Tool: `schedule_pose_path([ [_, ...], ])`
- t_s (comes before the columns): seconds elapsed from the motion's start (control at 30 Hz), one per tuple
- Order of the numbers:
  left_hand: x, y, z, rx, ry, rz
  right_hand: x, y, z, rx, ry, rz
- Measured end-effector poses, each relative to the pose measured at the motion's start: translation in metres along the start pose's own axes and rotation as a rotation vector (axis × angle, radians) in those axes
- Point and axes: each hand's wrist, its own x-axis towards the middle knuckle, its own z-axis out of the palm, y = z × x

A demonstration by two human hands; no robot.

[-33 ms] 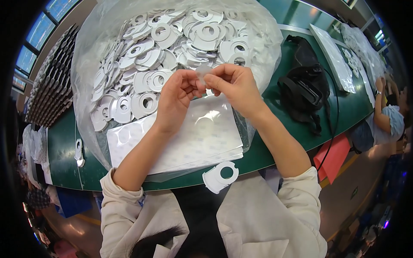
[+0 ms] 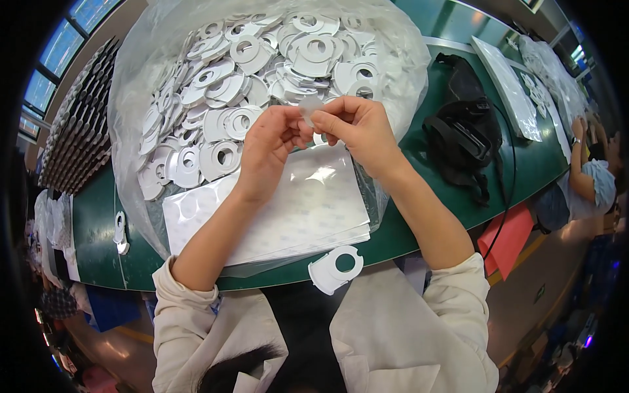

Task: Applying small stickers to plastic circular components at an assembly station.

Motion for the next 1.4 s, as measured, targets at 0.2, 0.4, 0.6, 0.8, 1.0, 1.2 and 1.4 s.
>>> schedule_pose_path([
  [0.2,0.000,-0.009,-0.012,0.180,0.071,-0.071,-0.002,-0.002,0.011,0.087,0.012,0.218],
  [0.4,0.001,-0.010,-0.018,0.190,0.092,-0.062,0.003,0.002,-0.005,0.387,-0.110,0.233],
  [0.6,-0.002,-0.010,-0.008,0.456,0.058,-0.028,0.003,-0.002,-0.002,-0.021,-0.051,0.097],
  [0.8,-0.003,-0.016,-0.009,0.565,0.015,0.044,0.003,0.002,-0.004,-0.129,-0.057,-0.002],
  [1.0,-0.004,-0.018,-0.011,0.472,-0.037,0.094,0.002,-0.010,-0.010,-0.273,0.105,-0.205],
  [1.2,-0.002,-0.019,-0.015,0.562,-0.020,-0.035,-0.008,-0.026,-0.016,-0.660,-0.090,-0.211],
  [1.4,-0.001,-0.022,-0.018,0.583,-0.015,-0.013,-0.029,-0.001,-0.030,-0.670,-0.253,-0.206],
])
